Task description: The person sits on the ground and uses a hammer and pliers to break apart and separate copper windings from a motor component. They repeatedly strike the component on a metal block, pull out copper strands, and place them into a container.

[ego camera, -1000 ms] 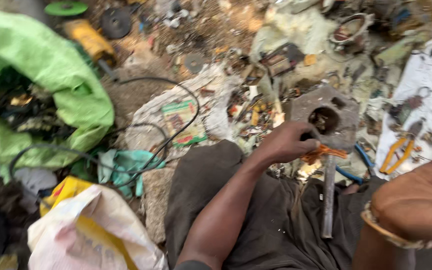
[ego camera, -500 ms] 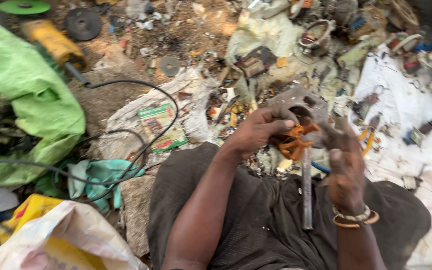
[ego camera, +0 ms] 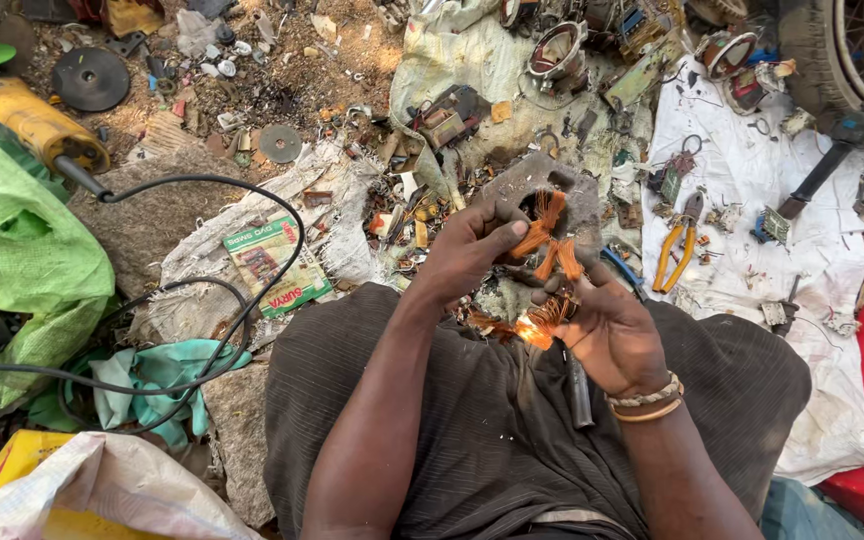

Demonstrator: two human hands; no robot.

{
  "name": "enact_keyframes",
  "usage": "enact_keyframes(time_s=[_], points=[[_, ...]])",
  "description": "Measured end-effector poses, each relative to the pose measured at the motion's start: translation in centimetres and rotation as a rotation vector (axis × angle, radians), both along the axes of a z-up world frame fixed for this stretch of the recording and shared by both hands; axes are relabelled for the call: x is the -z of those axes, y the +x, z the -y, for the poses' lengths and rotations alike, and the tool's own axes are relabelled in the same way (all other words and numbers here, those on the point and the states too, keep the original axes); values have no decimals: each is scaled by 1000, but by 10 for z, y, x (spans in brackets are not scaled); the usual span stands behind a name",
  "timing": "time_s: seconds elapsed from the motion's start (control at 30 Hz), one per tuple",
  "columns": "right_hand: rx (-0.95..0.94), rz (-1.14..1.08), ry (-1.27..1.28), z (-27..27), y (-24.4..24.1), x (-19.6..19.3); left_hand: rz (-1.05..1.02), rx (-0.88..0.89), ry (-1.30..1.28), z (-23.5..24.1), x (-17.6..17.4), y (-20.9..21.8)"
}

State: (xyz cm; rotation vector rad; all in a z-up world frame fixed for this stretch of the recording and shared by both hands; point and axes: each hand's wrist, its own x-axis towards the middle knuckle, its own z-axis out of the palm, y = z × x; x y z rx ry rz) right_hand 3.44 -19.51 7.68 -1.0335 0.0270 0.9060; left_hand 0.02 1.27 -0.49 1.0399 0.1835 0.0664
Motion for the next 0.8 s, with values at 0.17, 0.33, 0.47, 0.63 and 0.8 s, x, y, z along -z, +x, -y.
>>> enact_keyframes(time_s=[0.17, 0.33, 0.47, 0.63, 0.8], points=[[45, -110, 110, 1, 1, 13, -78, 103, 208, 9, -8, -4], [203, -144, 153, 0, 19, 22, 80, 200, 84, 2, -16, -6], [333, -225, 286, 1, 33, 3, 91, 480, 235, 4, -17, -13], [366, -119, 353, 0, 33, -25, 200, 485, 196, 8, -18, -14], [315, 45, 383, 8, 28, -29, 353, 346, 188, 0, -25, -18]])
